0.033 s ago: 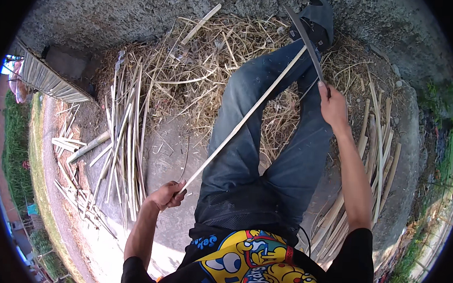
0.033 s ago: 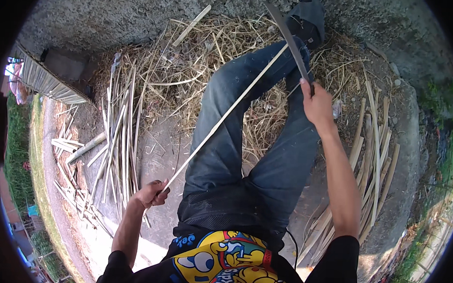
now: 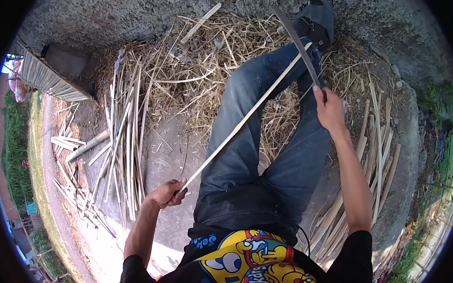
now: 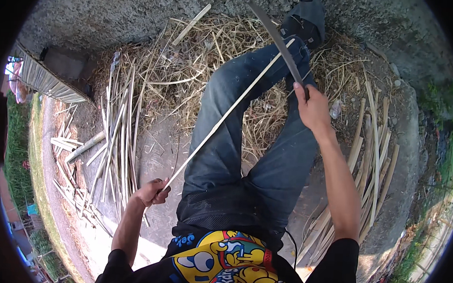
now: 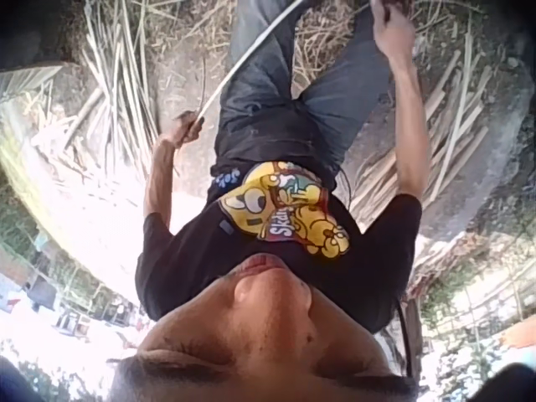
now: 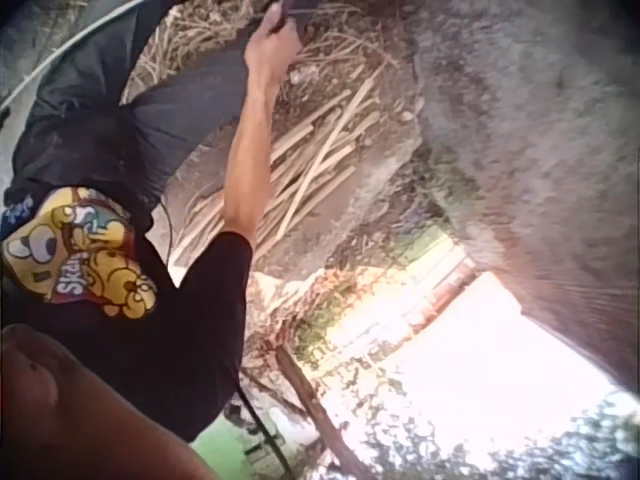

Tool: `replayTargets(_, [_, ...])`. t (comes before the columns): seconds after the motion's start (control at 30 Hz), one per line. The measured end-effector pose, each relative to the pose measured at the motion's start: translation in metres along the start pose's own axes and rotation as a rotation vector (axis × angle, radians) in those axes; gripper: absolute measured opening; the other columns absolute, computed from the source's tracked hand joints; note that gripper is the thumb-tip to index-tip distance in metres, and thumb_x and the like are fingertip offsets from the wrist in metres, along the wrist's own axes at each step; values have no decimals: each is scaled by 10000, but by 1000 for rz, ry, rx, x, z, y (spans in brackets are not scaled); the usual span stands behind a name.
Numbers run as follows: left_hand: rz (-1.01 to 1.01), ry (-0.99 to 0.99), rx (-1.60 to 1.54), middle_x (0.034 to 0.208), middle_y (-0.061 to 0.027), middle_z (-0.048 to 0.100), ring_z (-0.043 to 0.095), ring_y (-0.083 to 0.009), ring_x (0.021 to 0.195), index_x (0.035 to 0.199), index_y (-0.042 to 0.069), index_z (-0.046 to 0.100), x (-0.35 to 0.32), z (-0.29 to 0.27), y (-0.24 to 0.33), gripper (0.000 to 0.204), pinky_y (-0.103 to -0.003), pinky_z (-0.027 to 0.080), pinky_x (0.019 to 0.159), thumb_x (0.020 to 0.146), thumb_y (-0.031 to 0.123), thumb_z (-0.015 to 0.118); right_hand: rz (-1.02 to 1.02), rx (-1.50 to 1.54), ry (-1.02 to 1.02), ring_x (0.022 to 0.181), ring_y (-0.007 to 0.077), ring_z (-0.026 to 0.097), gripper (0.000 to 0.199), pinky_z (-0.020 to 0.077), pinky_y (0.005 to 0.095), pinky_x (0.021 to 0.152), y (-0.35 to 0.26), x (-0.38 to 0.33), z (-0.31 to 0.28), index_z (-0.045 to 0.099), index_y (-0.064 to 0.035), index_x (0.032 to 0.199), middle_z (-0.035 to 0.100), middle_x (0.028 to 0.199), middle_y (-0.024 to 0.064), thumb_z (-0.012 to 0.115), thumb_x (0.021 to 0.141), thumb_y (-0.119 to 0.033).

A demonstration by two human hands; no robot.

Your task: The person uses a large knife to shave and smooth the surface of a bamboo strip, holding the strip between their legs and hands while pulling the knife toward them.

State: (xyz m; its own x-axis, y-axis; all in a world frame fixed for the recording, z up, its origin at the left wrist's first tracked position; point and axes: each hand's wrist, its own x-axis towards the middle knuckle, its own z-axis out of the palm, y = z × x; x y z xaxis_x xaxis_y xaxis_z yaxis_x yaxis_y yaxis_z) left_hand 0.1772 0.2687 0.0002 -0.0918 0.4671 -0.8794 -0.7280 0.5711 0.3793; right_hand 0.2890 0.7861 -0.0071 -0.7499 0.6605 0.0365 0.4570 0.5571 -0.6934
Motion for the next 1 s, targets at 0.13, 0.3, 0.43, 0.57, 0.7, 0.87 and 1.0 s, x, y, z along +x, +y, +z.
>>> replayTargets(0.13, [-16, -96, -23, 530, 54, 307, 215, -59, 412, 632, 122, 435, 35, 19, 17, 588, -263, 156, 379, 1068, 513, 484, -298, -95, -312, 680, 440, 676, 565, 542, 527, 641, -29, -67, 46, 654, -45, 986, 651, 652, 192, 562, 980, -602])
replayTargets(0.3, [-75, -181, -102, 536, 57, 295, 188, -52, 405, 648, 146, 405, 38, 25, 32, 569, -241, 172, 378, 1075, 519, 455, -449, -194, -438, 685, 427, 703, 619, 568, 542, 615, -65, -101, 84, 607, -45, 941, 668, 667, 205, 495, 985, -652])
replayTargets(0.43, [-117, -228, -189, 542, 76, 270, 155, -41, 417, 656, 158, 394, 27, 23, 18, 565, -237, 127, 376, 1080, 529, 432, 76, -51, -334, 685, 428, 684, 601, 533, 536, 621, -44, -33, 52, 646, -14, 974, 651, 651, 210, 507, 1010, -597])
replayTargets(0.57, [-82, -330, -216, 537, 81, 264, 143, -45, 413, 665, 161, 402, 48, 31, 12, 564, -237, 136, 375, 1088, 534, 399, -138, -121, -393, 707, 427, 690, 597, 543, 541, 646, -48, -53, 53, 646, -5, 978, 650, 652, 213, 522, 1006, -589])
replayTargets(0.7, [-126, -393, -298, 538, 80, 261, 157, -42, 410, 671, 158, 405, 55, 30, 11, 558, -239, 135, 369, 1089, 527, 401, -463, -215, -585, 706, 429, 701, 611, 561, 533, 633, -70, -108, 75, 604, -53, 937, 655, 658, 197, 523, 965, -657])
replayTargets(0.87, [-111, -340, -300, 534, 76, 269, 175, -36, 407, 664, 159, 409, 26, 18, -7, 519, -227, 147, 364, 1094, 448, 420, -129, -193, -261, 725, 448, 687, 574, 542, 536, 648, -51, -36, 48, 639, -34, 963, 662, 680, 216, 534, 993, -597])
replayTargets(1.0, [-94, -314, -280, 548, 70, 286, 183, -34, 410, 667, 156, 406, 31, 21, -15, 507, -221, 156, 367, 1095, 426, 426, -118, -192, -342, 760, 451, 699, 615, 563, 541, 689, -51, -37, 51, 637, -32, 992, 674, 707, 226, 493, 999, -630])
